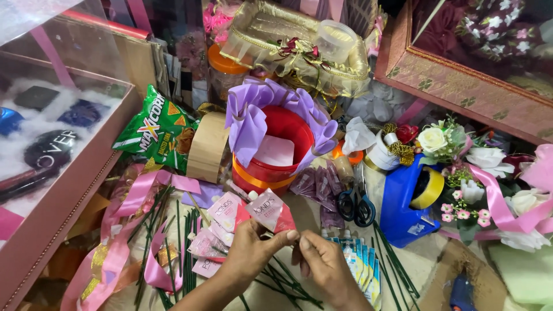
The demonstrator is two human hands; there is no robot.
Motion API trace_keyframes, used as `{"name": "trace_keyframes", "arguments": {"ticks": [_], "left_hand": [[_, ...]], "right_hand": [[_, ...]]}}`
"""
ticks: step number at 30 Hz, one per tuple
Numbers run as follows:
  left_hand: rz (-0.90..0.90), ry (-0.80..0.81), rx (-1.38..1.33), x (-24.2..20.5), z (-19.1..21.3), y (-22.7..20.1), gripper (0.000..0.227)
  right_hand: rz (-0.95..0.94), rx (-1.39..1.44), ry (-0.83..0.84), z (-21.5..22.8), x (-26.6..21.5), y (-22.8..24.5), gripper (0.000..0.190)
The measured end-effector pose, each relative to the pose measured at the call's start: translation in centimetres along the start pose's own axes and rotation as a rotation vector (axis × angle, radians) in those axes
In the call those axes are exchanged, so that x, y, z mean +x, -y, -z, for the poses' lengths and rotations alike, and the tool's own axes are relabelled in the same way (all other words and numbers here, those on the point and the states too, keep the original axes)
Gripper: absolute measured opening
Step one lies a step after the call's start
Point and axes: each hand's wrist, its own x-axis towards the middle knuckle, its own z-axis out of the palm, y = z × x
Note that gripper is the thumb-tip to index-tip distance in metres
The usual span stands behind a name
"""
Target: Arranging decorative sticks with product sachets attached into a vase-like container to create a gift bouquet.
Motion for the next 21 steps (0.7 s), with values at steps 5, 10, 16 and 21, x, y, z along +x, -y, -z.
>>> {"name": "trace_keyframes", "arguments": {"ticks": [5,10,16,21], "left_hand": [[0.032,-0.052,-0.022,-0.3,0.0,-0.4,0.015],[0.012,-0.081,0.047,0.6,0.6,2.5,0.048],[0.062,-0.122,-0.041,0.5,0.3,1.6,0.031],[0.068,-0.167,0.082,0.7,0.5,2.2,0.044]], "right_hand": [[0.154,-0.476,-0.075,-1.3,-0.3,-1.3,0.02],[0.473,-0.779,-0.26,-2.1,0.0,-2.3,0.014],[0.452,-0.837,-0.216,-2.5,-0.1,-2.0,0.029],[0.61,-0.899,-0.377,-2.7,0.4,-3.2,0.02]]}}
